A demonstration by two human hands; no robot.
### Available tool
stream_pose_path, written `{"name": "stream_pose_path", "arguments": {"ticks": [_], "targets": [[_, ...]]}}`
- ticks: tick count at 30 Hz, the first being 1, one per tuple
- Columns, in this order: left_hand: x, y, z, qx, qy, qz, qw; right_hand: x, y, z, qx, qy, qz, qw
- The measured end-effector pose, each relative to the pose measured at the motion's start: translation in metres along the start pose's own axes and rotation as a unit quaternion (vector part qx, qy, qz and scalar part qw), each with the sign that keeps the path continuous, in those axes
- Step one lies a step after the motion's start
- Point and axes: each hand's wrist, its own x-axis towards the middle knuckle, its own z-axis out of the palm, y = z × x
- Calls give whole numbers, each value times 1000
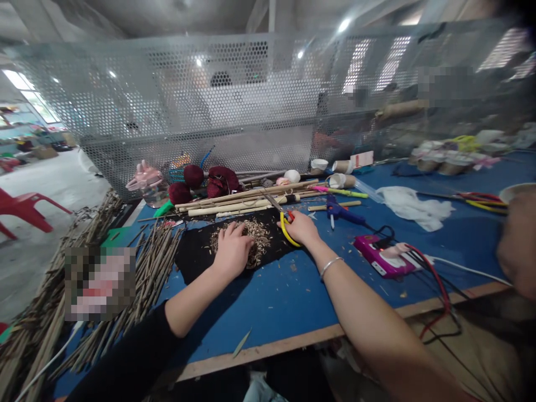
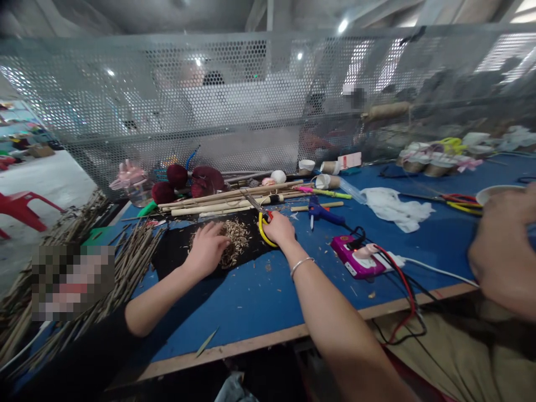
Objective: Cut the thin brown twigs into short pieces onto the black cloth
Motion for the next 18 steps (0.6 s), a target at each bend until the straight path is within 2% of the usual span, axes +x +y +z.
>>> {"name": "stream_pose_path", "arguments": {"ticks": [5,8,11,15,18], "targets": [[-7,31,4,-7,-84,78,993,2,1,2,-4,0,-2,1000],[-9,49,10,28,-87,97,991,2,1,3,-4,2,-2,1000],[-10,60,20,60,-92,76,991,1,0,3,-6,4,-2,1000],[-12,65,26,71,-85,89,990,0,-1,2,-7,7,-5,1000],[-8,55,16,60,-57,77,994,0,-1,1,-5,5,-8,1000]]}}
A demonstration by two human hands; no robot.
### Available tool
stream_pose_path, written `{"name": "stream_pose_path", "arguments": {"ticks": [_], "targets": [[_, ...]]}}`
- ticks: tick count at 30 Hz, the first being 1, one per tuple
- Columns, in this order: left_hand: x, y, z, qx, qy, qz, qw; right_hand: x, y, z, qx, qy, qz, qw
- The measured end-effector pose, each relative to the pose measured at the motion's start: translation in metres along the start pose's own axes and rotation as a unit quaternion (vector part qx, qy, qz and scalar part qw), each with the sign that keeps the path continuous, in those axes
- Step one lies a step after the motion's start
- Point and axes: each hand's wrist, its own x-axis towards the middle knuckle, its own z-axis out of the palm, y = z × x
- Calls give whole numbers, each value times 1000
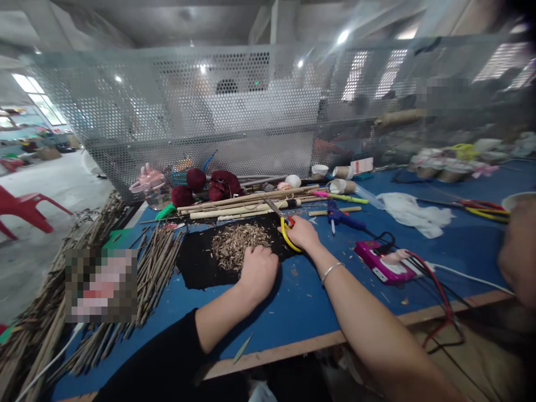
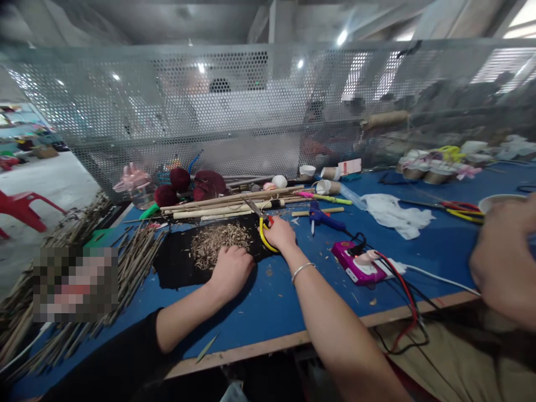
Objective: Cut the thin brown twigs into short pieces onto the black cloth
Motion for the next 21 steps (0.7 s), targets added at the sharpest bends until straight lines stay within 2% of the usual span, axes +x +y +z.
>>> {"name": "stream_pose_path", "arguments": {"ticks": [4,7,9,11,13,17,19,21], "targets": [[2,-44,-14,-34,87,-102,990,0,0,-2,2,-4,0,1000],[1,-80,-8,-45,169,-197,965,0,-1,-3,8,-10,4,1000],[0,-96,2,-93,146,-209,962,1,0,-2,9,-12,2,1000],[0,-102,10,-145,112,-201,962,2,1,0,6,-11,-4,1000],[0,-104,11,-154,146,-222,952,4,2,2,5,-10,-3,1000],[-17,-114,-14,-132,244,-259,925,5,5,4,14,-11,1,1000],[-39,-122,-31,-101,259,-262,924,5,5,5,20,-4,0,1000],[-70,-127,-46,-59,241,-295,923,4,4,5,28,7,-1,1000]]}}
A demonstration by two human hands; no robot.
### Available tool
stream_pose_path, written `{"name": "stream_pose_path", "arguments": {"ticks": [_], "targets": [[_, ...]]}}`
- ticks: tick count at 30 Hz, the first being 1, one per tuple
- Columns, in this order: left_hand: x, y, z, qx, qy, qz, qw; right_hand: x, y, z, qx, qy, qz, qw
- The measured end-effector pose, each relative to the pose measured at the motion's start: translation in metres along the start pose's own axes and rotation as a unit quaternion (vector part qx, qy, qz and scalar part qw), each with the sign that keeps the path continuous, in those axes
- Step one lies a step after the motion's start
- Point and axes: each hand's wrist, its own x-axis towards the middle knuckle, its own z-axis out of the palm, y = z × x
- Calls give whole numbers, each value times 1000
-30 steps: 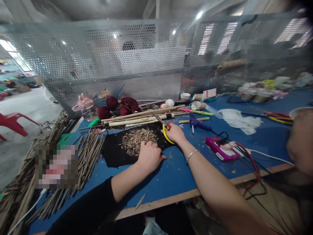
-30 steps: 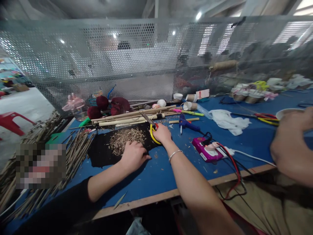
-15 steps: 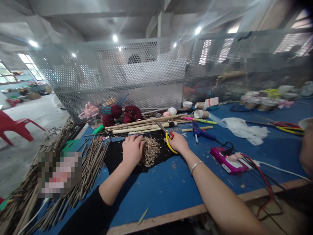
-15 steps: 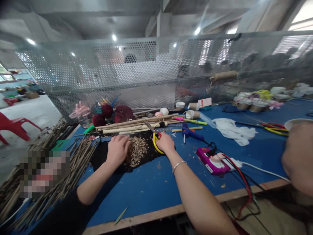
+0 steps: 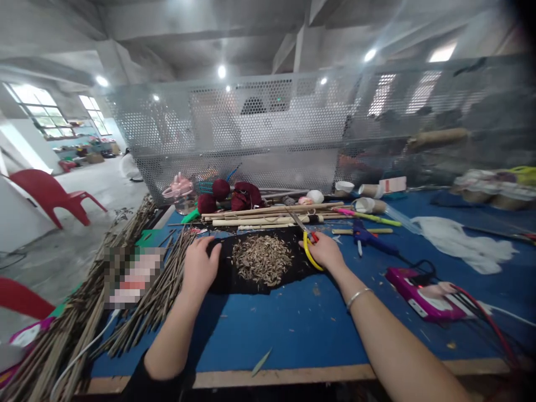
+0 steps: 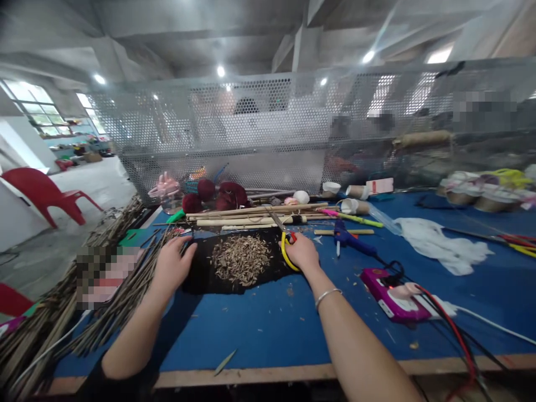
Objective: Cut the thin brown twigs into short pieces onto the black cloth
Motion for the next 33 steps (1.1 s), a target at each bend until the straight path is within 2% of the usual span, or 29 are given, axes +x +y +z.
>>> {"name": "stream_pose_path", "arguments": {"ticks": [3,6,10,14,17,19,22,24,28,33], "targets": [[-30,-25,-34,131,-22,-70,989,-2,-2,1,9,15,-5,1000],[-55,-45,-50,224,-71,-149,960,-6,-4,1,14,27,-17,999],[-63,-59,-53,182,-118,-217,952,-9,-6,1,12,38,-32,999],[-58,-64,-56,161,-89,-255,949,-9,-7,3,8,41,-45,998],[-58,-62,-56,147,-63,-238,958,-10,-7,4,3,36,-52,998],[-60,-58,-54,122,-63,-188,973,-10,-8,4,1,36,-54,998],[-67,-48,-48,95,-106,-99,985,-11,-8,4,6,36,-54,998],[-71,-42,-45,107,-147,-77,980,-11,-8,4,9,34,-51,998],[-75,-36,-45,125,-188,-81,971,-10,-7,6,8,35,-53,998],[-67,-40,-54,113,-146,-127,975,-7,-6,8,1,30,-55,998]]}}
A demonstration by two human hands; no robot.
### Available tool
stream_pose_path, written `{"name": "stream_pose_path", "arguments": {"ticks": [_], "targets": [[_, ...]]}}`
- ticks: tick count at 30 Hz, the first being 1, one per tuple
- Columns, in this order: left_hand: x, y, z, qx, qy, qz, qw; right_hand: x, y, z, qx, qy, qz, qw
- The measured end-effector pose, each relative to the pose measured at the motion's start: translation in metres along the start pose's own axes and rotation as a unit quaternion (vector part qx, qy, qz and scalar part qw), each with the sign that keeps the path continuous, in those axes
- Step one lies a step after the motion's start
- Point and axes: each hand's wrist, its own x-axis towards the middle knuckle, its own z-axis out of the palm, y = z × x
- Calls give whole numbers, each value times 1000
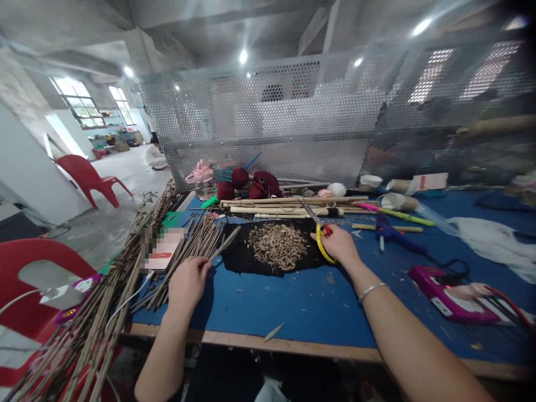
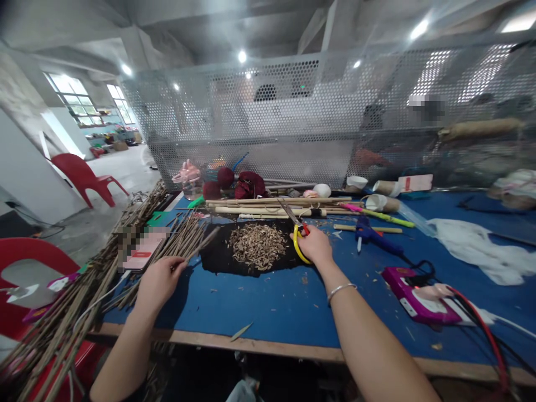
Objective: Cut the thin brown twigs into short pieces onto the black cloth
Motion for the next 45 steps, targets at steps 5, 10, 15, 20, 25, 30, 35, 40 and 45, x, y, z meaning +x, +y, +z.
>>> {"name": "stream_pose_path", "arguments": {"ticks": [5,10,15,20,25,30,35,40,45], "targets": [[19,-7,-4,22,42,-74,996,-1,-1,0,-5,2,-9,1000],[15,-12,-2,31,-40,-57,997,-2,-2,-1,-10,-5,-17,1000],[3,-4,-4,95,-53,-93,990,-2,-3,-1,-7,-18,-8,1000],[5,5,-4,122,-44,-93,987,-3,-4,-2,-18,-18,-24,999],[4,4,-1,104,-11,-106,989,-3,-4,-1,-12,-19,-25,999],[3,1,-2,7,31,-89,996,-4,-6,-5,3,-15,-14,1000],[-3,33,8,-343,-33,-56,937,-22,-29,-17,127,43,-33,990],[-20,94,26,-643,-171,-103,739,-56,-67,-16,357,-97,-118,922],[-29,131,49,-662,-204,-81,717,-83,-88,-11,476,-262,-143,827]]}}
